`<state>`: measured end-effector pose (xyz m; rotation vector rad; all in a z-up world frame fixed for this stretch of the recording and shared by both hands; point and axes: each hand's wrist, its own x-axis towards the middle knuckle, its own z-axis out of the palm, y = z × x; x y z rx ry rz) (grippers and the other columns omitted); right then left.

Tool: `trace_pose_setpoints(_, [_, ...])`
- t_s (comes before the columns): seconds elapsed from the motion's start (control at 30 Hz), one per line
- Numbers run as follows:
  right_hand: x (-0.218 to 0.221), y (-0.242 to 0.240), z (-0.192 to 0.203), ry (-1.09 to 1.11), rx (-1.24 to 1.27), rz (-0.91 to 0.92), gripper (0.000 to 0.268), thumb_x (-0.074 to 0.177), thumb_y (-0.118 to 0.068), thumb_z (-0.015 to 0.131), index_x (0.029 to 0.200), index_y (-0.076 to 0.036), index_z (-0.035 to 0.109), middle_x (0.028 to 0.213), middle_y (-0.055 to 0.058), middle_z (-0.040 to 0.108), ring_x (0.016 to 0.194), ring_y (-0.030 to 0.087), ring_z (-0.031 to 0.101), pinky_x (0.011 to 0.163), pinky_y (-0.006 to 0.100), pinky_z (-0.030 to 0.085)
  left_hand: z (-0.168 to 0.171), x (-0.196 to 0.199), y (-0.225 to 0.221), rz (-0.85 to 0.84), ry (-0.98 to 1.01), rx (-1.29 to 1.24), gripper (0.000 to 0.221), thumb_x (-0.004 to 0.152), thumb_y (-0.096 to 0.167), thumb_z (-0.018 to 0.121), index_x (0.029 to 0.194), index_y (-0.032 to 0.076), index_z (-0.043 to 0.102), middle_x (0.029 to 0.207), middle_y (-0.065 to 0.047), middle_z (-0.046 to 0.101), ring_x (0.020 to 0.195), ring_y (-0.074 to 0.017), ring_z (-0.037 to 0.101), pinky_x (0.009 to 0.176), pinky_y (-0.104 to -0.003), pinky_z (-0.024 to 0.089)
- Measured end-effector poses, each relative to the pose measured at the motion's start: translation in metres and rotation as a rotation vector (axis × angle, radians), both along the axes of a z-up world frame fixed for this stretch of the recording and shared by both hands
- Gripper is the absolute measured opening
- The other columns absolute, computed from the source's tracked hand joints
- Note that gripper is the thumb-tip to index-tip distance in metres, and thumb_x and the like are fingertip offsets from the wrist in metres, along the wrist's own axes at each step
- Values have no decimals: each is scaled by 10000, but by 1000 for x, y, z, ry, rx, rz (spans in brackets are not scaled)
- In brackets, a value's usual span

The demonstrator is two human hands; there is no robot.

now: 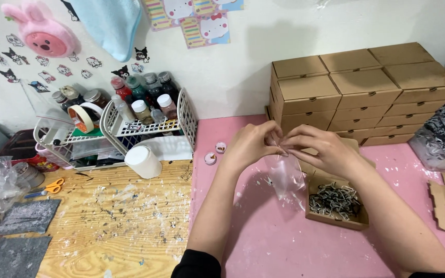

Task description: Packing small items into cardboard boxes with paper filler.

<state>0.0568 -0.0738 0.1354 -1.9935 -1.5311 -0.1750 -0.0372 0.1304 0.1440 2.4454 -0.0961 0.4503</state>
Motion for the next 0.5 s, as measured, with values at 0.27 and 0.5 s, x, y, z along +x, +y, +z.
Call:
trace_pose_setpoints(0.27, [26,2,-6,338,-75,-6,152,925,-177,668,1055,-98,680,1024,19,745,934,146,743,831,319,627,-10,7,10,-134,-33,36,546,671,343,865,1112,148,609,924,20,782,817,-153,764,659,-319,593])
trace_pose_setpoints(0.5, [27,-3,-5,586,9,49,141,959,-179,625,1049,-74,648,1018,41,729,981,149,735,882,335,620,-8,6,10,-155,-95,40,524,724,325,816,1213,226,656,1073,71,755,810,-134,749,704,-303,607])
